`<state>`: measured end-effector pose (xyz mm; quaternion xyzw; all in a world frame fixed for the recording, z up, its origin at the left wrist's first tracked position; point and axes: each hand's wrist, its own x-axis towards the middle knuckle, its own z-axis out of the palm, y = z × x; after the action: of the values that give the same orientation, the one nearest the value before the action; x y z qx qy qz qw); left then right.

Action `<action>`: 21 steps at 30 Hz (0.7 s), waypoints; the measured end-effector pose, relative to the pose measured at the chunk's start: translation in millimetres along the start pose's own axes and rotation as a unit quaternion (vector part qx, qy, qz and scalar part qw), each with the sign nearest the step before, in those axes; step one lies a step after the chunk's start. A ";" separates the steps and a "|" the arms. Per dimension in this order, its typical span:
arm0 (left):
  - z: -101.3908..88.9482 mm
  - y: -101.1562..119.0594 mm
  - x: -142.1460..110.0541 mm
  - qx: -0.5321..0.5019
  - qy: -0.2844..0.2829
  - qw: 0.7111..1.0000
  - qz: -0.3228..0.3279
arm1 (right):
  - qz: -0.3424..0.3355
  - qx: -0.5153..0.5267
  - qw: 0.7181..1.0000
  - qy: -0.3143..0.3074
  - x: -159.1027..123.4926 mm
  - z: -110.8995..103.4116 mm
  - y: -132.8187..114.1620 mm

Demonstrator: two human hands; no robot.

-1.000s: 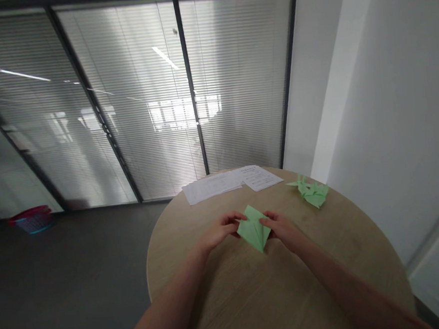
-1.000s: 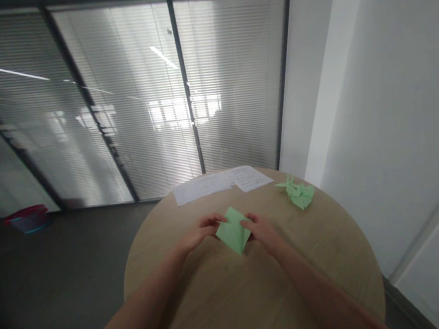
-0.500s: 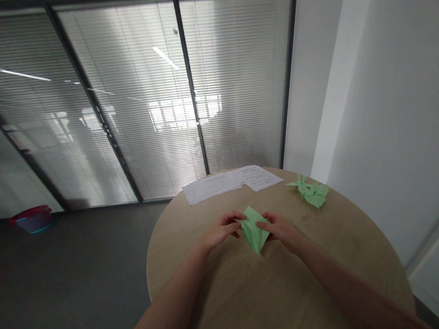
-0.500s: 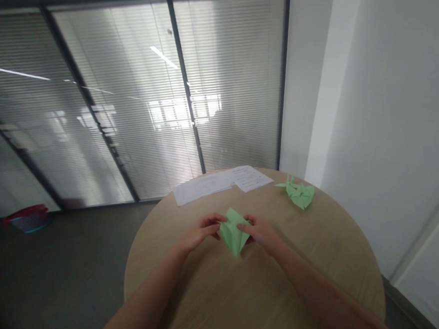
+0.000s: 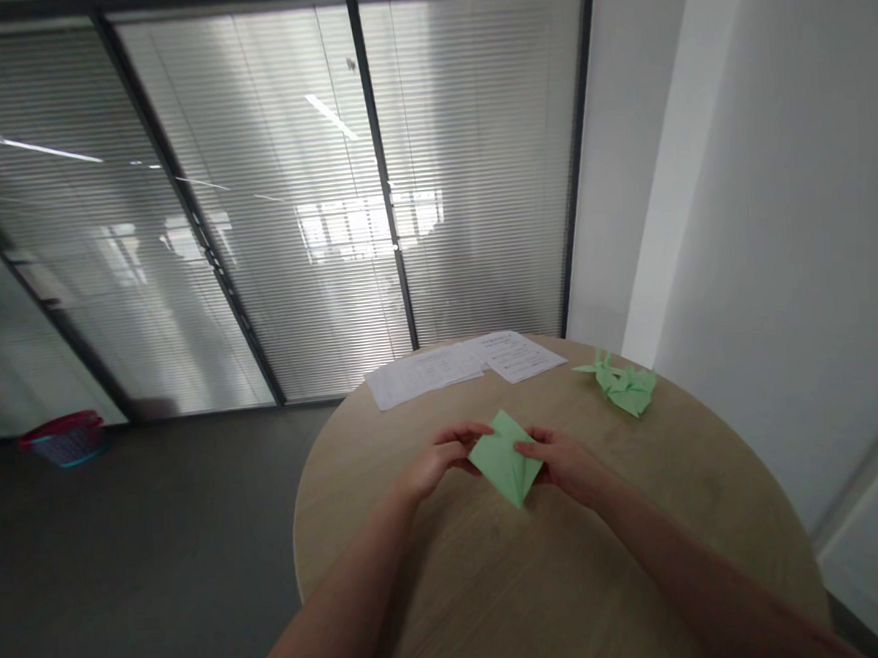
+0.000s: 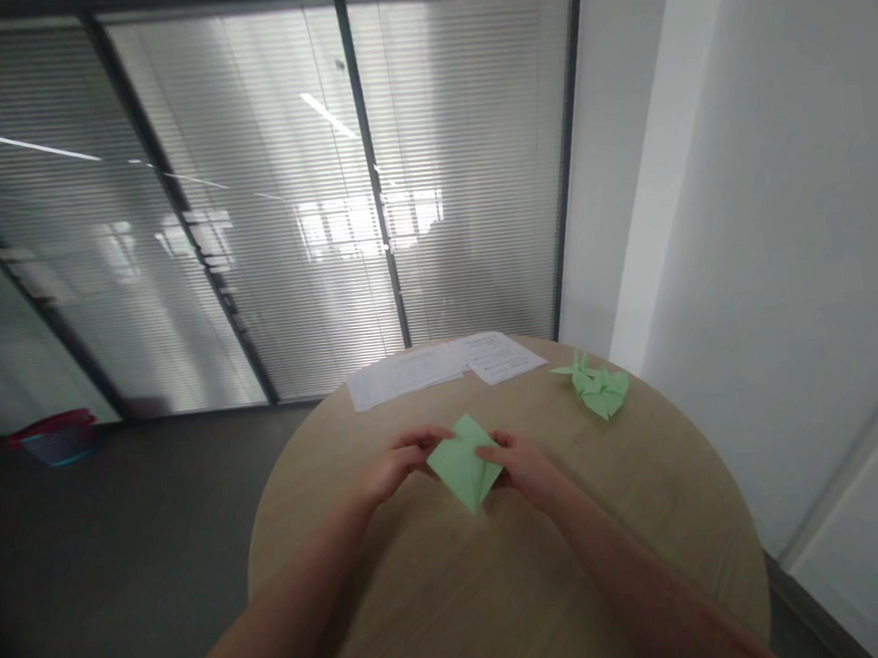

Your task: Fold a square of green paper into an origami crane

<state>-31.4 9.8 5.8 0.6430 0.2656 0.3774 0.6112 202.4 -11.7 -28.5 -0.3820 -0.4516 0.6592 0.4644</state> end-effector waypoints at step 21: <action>7.9 -11.3 12.5 0.231 0.081 0.966 0.081 | -0.033 -0.139 0.990 -0.019 -6.5 11.6 -1.9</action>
<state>-16.5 16.6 -3.1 0.7534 0.3418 0.4048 0.3896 193.9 -20.4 -22.7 -0.4156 -0.5596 0.5815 0.4195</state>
